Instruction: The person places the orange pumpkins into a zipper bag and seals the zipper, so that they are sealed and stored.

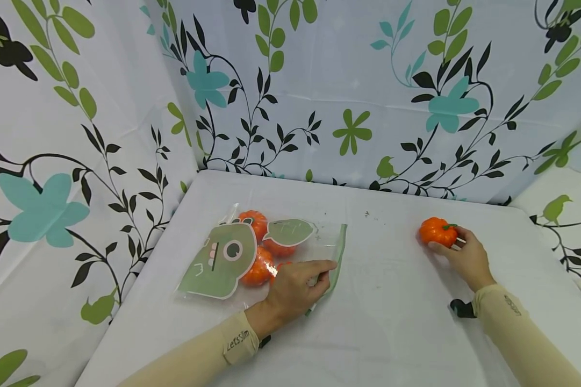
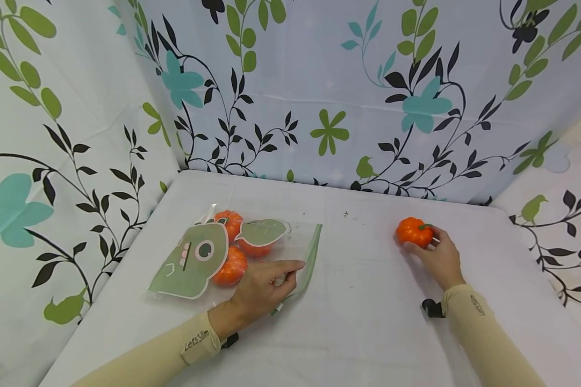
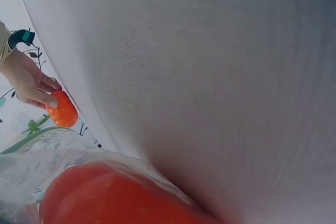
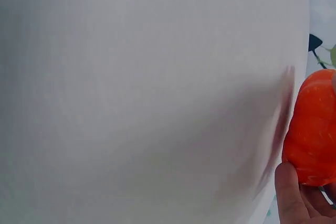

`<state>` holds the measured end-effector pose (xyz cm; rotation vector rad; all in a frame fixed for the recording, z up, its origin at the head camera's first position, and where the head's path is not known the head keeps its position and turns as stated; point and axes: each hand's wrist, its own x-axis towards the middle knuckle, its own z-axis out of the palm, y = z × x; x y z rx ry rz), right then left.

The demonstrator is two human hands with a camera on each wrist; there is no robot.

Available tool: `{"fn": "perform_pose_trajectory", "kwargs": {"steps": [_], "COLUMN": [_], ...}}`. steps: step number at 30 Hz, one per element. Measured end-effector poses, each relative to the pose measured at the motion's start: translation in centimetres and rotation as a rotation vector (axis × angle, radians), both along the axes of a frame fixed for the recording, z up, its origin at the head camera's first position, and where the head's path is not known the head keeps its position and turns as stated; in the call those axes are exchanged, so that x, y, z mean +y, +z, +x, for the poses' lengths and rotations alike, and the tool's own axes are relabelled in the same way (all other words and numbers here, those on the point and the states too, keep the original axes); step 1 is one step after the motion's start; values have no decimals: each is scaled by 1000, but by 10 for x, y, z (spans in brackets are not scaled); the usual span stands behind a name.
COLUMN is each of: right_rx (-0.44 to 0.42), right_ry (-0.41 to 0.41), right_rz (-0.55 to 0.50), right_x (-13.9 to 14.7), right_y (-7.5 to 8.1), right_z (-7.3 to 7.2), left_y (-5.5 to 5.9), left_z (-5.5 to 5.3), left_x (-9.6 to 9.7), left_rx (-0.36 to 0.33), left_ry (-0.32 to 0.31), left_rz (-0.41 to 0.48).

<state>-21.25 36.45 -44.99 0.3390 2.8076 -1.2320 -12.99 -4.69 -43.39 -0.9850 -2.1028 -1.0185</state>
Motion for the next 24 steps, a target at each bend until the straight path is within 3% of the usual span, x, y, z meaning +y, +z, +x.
{"fn": "perform_pose_trajectory", "kwargs": {"steps": [11, 24], "right_rx": [31, -37], "right_ry": [90, 216], "right_rz": [-64, -174], "right_x": [-31, -79], "right_y": [12, 30], "right_z": [9, 26], "left_y": [1, 2], "left_z": [2, 4], "left_x": [1, 2], "left_rx": [-37, -46], "left_ry": [-4, 23], "left_rz": [12, -16]}}
